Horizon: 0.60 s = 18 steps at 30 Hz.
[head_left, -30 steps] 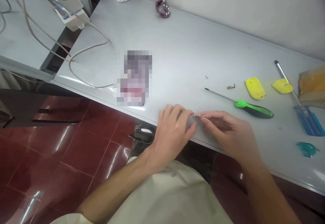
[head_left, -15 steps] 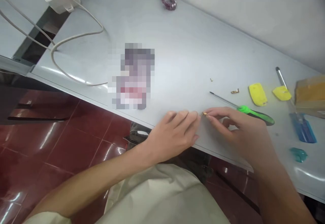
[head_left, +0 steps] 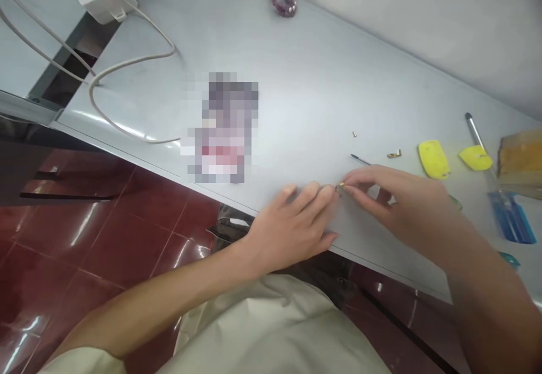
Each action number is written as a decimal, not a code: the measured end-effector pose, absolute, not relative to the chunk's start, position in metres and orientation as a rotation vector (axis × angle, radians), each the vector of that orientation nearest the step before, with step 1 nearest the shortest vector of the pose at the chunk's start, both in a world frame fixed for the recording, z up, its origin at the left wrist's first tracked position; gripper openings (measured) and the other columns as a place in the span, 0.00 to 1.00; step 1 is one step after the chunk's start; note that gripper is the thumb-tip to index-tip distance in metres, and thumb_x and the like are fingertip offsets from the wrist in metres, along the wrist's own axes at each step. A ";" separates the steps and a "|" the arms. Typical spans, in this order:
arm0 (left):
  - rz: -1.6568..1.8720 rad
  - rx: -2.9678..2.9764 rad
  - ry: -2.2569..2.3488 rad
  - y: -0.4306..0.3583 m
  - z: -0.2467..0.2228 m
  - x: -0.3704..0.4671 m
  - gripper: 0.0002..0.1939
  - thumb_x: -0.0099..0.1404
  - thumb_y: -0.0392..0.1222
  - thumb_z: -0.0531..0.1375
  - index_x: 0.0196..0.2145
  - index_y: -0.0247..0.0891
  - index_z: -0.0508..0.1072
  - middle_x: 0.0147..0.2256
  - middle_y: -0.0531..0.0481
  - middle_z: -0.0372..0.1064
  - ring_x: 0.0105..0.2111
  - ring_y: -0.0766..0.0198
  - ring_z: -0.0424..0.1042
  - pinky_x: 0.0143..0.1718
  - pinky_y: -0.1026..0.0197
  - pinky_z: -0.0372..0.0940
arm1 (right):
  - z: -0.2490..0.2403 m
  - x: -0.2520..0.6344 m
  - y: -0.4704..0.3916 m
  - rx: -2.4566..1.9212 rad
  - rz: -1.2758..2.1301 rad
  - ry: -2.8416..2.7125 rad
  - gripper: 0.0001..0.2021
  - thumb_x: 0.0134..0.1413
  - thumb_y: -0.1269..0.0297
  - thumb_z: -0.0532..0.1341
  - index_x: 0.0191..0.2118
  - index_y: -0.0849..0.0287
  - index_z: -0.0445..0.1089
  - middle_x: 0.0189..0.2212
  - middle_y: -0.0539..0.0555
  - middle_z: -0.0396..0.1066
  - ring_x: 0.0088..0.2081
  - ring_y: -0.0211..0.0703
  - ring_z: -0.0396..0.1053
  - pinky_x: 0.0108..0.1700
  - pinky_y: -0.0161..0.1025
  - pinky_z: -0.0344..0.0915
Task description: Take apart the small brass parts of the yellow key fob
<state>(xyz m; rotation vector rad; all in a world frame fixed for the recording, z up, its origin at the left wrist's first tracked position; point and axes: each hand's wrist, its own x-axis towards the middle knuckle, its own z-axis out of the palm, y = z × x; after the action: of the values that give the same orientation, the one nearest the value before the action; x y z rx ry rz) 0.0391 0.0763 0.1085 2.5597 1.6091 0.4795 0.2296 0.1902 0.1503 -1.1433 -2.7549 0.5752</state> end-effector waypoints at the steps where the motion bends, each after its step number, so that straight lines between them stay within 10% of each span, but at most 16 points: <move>1: 0.482 2.553 1.606 0.076 0.109 0.039 0.24 0.75 0.48 0.50 0.62 0.36 0.68 0.63 0.43 0.63 0.59 0.52 0.61 0.56 0.52 0.56 | 0.151 0.229 0.192 -1.136 0.612 -2.760 0.09 0.64 0.58 0.57 0.38 0.54 0.72 0.35 0.49 0.76 0.25 0.34 0.64 0.31 0.36 0.62; 18: 0.503 2.726 1.418 0.073 0.111 0.025 0.20 0.76 0.44 0.48 0.56 0.32 0.72 0.60 0.42 0.66 0.57 0.55 0.64 0.51 0.53 0.57 | 0.147 0.237 0.211 -1.508 1.318 -2.353 0.16 0.53 0.45 0.65 0.35 0.53 0.78 0.34 0.51 0.77 0.32 0.39 0.73 0.33 0.36 0.69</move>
<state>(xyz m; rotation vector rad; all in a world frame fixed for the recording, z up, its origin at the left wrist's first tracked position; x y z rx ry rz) 0.0251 0.0729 0.1107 2.7257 1.4178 0.5034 0.2374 0.2112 0.1472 -1.5075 -2.3532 1.3184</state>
